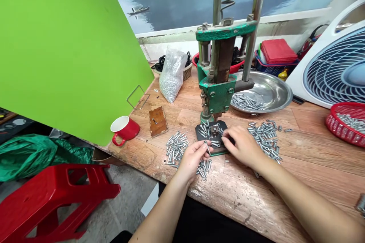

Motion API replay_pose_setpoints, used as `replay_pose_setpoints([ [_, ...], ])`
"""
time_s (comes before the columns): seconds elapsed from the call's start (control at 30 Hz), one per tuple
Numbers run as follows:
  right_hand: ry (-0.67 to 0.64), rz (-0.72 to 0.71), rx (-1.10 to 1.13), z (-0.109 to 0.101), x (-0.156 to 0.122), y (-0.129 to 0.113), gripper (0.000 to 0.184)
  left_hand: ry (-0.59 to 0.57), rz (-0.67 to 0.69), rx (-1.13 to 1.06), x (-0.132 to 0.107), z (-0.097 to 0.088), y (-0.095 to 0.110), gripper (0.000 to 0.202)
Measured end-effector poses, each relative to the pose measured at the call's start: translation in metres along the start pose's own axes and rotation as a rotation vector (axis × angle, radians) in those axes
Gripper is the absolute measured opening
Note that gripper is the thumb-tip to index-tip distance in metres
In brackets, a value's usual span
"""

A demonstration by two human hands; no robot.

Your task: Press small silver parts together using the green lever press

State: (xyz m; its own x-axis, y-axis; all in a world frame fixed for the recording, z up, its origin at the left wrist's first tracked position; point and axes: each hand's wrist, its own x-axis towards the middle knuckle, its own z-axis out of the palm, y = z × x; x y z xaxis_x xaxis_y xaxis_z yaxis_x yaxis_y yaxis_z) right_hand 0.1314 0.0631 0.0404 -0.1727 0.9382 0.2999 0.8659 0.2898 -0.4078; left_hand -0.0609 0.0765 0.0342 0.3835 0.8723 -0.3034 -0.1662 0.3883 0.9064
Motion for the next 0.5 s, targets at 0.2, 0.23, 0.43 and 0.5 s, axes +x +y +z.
replay_pose_setpoints([
  [0.2, -0.054, 0.067, -0.078, 0.016, -0.022, -0.009, 0.023, -0.016, 0.140, 0.433, -0.012, 0.002, -0.009, 0.030],
  [0.23, -0.047, 0.077, -0.090, 0.018, -0.022, -0.010, 0.023, -0.028, 0.207, 0.603, -0.016, 0.002, -0.010, 0.026],
  [0.43, -0.017, 0.109, -0.072, 0.023, -0.020, -0.007, 0.019, 0.034, 0.511, 1.145, -0.027, 0.001, -0.002, 0.020],
  [0.5, -0.004, 0.107, -0.044, 0.022, -0.021, -0.007, 0.020, 0.085, 0.567, 1.137, -0.023, 0.002, 0.004, 0.024],
])
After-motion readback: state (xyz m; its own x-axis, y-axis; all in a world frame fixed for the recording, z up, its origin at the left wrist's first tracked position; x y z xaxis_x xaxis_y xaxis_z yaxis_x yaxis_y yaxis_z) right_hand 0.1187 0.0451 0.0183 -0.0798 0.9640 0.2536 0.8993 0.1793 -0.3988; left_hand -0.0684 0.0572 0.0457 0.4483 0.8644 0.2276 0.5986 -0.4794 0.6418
